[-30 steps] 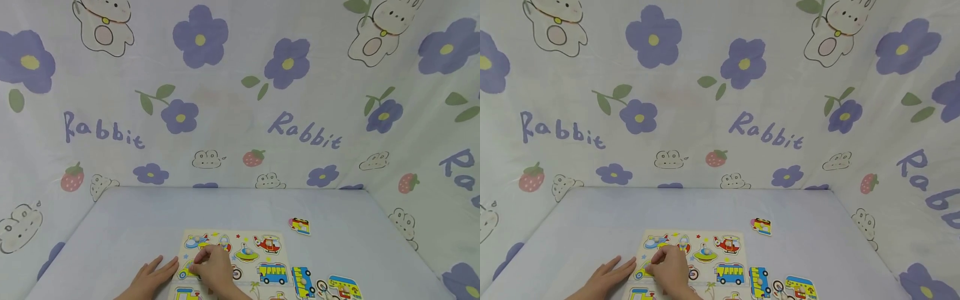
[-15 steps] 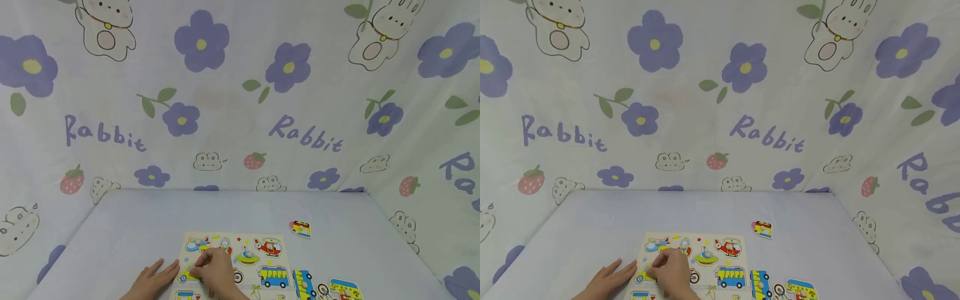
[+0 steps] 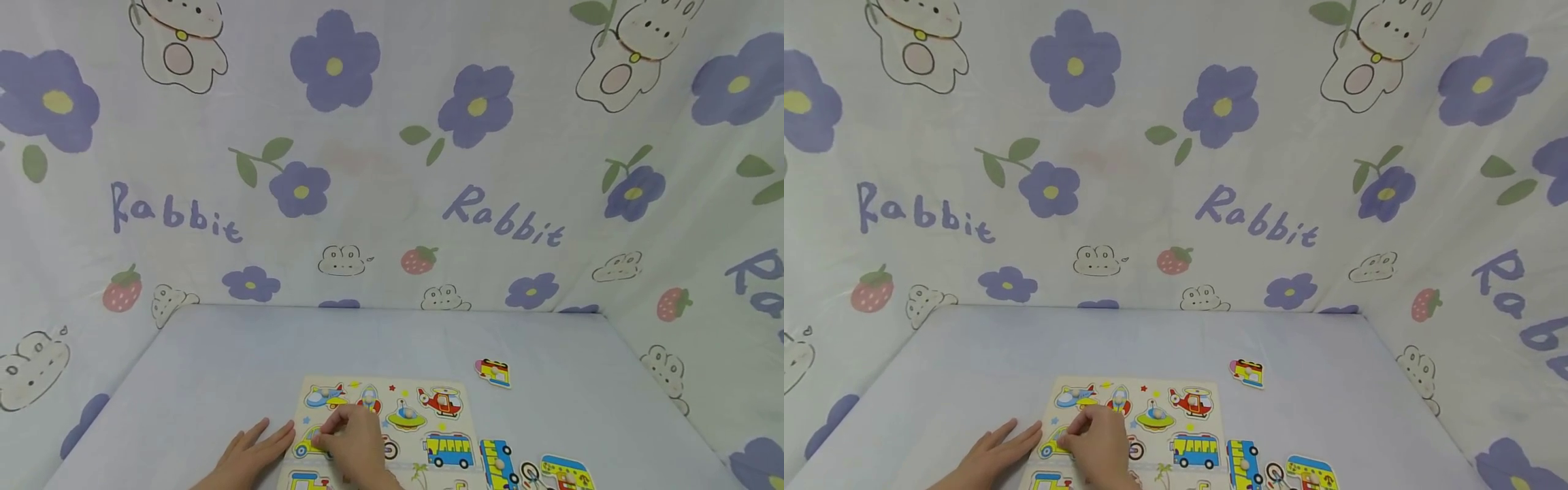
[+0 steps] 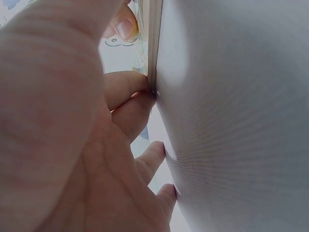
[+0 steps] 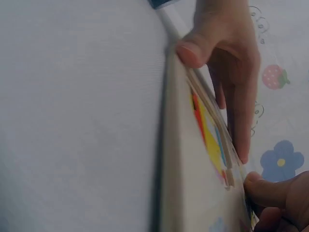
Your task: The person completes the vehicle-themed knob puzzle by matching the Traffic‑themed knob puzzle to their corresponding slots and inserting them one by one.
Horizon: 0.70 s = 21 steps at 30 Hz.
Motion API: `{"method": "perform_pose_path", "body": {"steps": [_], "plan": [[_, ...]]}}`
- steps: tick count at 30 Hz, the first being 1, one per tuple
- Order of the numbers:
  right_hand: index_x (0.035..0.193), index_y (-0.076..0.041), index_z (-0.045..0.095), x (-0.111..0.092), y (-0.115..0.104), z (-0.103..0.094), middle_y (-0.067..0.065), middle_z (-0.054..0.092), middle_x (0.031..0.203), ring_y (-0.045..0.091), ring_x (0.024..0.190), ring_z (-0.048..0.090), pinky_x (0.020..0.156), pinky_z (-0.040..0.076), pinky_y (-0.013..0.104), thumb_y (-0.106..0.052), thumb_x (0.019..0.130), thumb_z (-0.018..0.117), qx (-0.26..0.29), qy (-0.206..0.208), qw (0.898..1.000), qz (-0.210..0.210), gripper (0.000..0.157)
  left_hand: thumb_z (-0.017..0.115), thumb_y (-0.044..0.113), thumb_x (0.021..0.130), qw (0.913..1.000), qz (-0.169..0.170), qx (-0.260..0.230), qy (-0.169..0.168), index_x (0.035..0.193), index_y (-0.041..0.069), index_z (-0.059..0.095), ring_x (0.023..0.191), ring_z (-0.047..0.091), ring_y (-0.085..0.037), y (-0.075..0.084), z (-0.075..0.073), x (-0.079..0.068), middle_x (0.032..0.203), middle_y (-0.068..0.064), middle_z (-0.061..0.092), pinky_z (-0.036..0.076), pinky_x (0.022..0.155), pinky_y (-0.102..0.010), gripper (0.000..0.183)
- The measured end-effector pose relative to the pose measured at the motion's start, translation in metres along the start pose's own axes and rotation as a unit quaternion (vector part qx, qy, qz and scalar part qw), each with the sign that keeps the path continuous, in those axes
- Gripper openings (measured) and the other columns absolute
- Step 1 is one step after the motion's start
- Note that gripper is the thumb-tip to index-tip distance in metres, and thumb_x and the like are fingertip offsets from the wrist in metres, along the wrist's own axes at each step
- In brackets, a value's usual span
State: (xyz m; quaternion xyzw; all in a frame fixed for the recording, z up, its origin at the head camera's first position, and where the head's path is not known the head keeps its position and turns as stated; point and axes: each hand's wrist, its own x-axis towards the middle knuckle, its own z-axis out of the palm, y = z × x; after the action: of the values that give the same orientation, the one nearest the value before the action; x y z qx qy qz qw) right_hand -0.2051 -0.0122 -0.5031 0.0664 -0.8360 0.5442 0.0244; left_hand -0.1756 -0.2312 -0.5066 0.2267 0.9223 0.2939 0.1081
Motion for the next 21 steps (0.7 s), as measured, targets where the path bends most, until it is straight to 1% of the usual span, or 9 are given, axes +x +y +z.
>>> {"method": "perform_pose_path", "body": {"steps": [6, 14, 21], "plan": [[0.066, -0.017, 0.064, -0.0049, -0.0016, -0.0004, -0.013, 0.058, 0.062, 0.004, 0.061, 0.052, 0.056, 0.045, 0.024, -0.009, 0.070, 0.090, 0.002, 0.009, 1.000, -0.019, 0.027, 0.075, 0.067, 0.072, 1.0000, -0.005, 0.004, -0.002, 0.150, 0.010, 0.043, 0.141, 0.014, -0.050, 0.0018, 0.0008, -0.0004, 0.156, -0.007, 0.035, 0.006, 0.103, -0.077, 0.101], [0.065, -0.019, 0.063, -0.0047, -0.0045, -0.0007, -0.016, 0.057, 0.063, 0.002, 0.063, 0.052, 0.059, 0.044, 0.023, -0.010, 0.071, 0.089, -0.012, 0.013, 1.000, -0.016, 0.028, 0.073, 0.072, 0.069, 0.9999, -0.002, 0.009, 0.009, 0.149, 0.010, 0.045, 0.142, 0.015, -0.048, 0.0013, 0.0008, -0.0020, 0.155, -0.005, 0.037, 0.006, 0.105, -0.075, 0.105], [0.064, -0.018, 0.062, -0.0077, -0.0063, 0.0002, -0.015, 0.057, 0.064, 0.004, 0.061, 0.050, 0.055, 0.042, 0.024, -0.009, 0.070, 0.089, -0.016, 0.016, 1.000, -0.007, 0.029, 0.074, 0.069, 0.071, 0.9999, -0.001, 0.009, 0.007, 0.149, 0.010, 0.044, 0.141, 0.016, -0.049, 0.0023, 0.0014, -0.0011, 0.155, -0.007, 0.036, 0.007, 0.103, -0.077, 0.102]]}}
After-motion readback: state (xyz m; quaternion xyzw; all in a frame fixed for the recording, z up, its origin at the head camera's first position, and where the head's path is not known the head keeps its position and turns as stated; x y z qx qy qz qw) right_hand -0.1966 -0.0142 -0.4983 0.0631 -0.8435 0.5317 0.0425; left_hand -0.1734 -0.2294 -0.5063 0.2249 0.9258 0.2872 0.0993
